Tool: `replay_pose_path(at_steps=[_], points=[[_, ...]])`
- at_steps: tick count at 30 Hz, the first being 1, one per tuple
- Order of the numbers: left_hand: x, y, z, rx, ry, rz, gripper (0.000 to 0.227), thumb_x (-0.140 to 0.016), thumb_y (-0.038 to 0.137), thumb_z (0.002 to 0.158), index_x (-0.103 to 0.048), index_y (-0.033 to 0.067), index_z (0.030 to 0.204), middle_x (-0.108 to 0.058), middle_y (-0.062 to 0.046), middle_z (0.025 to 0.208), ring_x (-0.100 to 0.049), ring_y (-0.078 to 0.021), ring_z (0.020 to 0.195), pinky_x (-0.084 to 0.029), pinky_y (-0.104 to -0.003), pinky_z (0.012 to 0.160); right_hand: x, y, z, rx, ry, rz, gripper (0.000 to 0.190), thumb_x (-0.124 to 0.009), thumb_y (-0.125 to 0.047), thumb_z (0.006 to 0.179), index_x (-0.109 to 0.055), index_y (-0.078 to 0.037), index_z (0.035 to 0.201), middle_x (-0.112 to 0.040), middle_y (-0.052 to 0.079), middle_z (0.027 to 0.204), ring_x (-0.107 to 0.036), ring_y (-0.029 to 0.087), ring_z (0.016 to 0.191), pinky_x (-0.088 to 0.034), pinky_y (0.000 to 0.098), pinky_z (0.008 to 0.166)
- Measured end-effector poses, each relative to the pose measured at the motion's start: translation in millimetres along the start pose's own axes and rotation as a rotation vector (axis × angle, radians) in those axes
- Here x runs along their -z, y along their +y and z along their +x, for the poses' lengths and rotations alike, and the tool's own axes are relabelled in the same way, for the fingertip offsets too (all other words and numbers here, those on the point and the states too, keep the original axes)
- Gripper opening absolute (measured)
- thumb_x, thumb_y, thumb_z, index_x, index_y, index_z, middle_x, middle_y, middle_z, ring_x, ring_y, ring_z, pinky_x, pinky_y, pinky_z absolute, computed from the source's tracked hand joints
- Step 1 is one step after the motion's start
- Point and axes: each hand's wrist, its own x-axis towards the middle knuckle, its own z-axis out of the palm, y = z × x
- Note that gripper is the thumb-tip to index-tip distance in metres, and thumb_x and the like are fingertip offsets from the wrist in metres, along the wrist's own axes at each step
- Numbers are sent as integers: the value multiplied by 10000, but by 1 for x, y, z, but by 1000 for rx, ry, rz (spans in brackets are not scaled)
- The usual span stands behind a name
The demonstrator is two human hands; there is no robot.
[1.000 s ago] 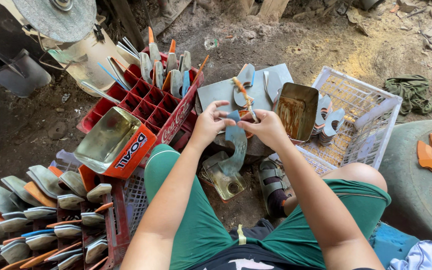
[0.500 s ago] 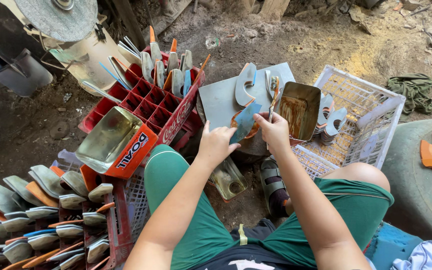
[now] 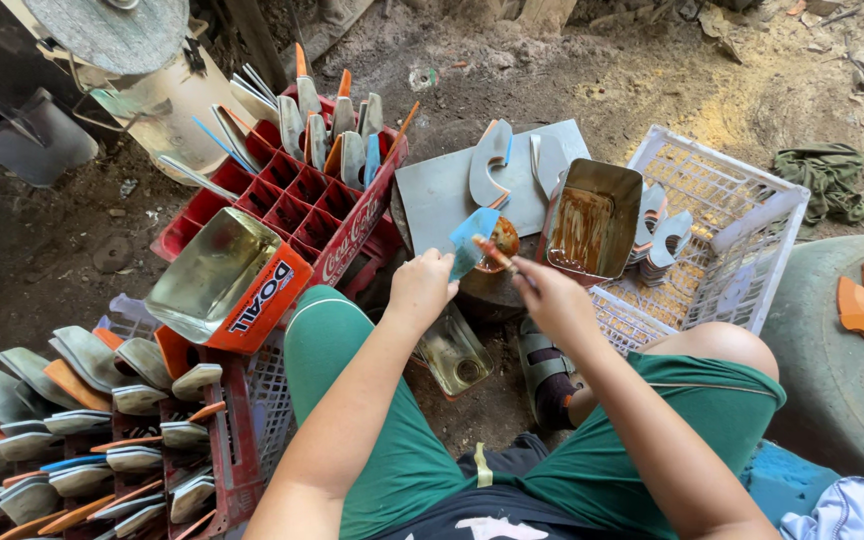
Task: The person sits and uses a brush to apply a brown liquid to curved shoe sole pieces. They dip the brush into a small container, coat each piece, and place it into a red crate. The person handles several pieces one at a time, turning them to cover different surfaces.
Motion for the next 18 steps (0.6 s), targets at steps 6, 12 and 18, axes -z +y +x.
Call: replay_pose_path(at_steps=[6,12,18], points=[[-6,2,-1,-93,86,-57,284,-807,208,791,-678,63,999,-660,-108,919,-686,-309,897,-571,-432,762,8,-4,9,55,95,-255,239,-672,-253,988,-729,-215,1216,-690,93,881,-682,350,697,-546,452,606],[0,-5,-3,-68,33,-60,312,-823,207,779,-681,60,1015,-664,-111,939,-682,-332,865,-567,-442,740,-6,-12,-6,77,30,-253,232,-665,-235,973,-723,-195,1193,-689,103,841,-684,345,668,-543,458,578],[1,-3,-7,-81,68,-90,340,-820,201,782,-674,48,1047,-662,-116,940,-694,-336,829,-573,-440,718,-10,0,0,74,204,-221,180,-661,-209,1000,-713,-184,1171,-708,107,891,-705,336,719,-561,443,627]])
